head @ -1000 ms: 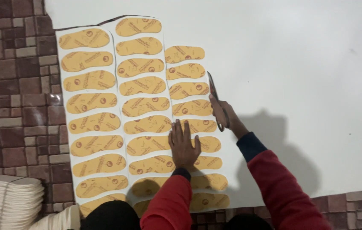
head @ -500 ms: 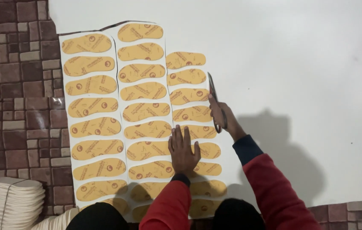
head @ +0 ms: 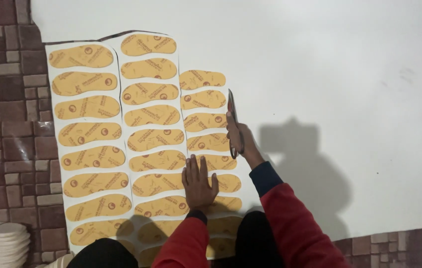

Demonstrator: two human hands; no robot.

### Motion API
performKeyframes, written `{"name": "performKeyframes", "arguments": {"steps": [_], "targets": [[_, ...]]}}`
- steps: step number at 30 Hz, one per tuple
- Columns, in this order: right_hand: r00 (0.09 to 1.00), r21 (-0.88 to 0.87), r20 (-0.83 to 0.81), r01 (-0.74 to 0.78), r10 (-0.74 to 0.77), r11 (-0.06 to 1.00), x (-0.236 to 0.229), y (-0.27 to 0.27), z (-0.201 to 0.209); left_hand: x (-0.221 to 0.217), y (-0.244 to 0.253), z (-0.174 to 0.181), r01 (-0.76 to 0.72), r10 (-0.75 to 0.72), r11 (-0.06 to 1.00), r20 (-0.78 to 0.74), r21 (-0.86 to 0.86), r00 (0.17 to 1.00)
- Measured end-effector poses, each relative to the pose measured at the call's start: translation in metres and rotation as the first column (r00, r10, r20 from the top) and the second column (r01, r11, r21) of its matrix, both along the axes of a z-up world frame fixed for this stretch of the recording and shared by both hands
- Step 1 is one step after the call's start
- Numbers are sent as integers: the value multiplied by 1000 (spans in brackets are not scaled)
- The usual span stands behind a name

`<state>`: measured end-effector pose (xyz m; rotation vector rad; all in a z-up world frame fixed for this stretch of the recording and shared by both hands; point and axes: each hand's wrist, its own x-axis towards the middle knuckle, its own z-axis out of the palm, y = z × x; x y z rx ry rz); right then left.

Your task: Cutting out individual shoe insoles from a large printed sheet using scissors

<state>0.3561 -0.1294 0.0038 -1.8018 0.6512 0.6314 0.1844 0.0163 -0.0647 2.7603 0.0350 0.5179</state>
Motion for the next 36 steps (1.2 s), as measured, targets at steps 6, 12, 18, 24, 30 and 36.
{"name": "performKeyframes", "arguments": {"steps": [6, 12, 18, 24, 30, 36], "targets": [[997, 123, 60, 38, -46, 992, 19, -3, -20, 0, -2, -2, 2, -1, 1000, 17, -26, 1000], [990, 194, 22, 135, -142, 972, 21, 8, -25, 4, 3, 9, 2, -2, 1000, -18, -9, 1000], [997, 206, 33, 57, -65, 977, 35, 11, 22, 5, 5, 6, -17, 17, 1000, -20, 9, 1000], [972, 573, -219, 204, -92, 794, 52, -75, -181, 3, 5, 5, -13, 13, 1000, -34, 1, 999], [995, 252, -95, 50, -27, 966, 61, -21, -23, 1, 5, 10, -13, 12, 1000, -16, -27, 1000], [987, 196, 14, -160, 160, 967, 66, -29, -4, 3, 4, 5, -12, 12, 999, -5, -51, 1000]]}}
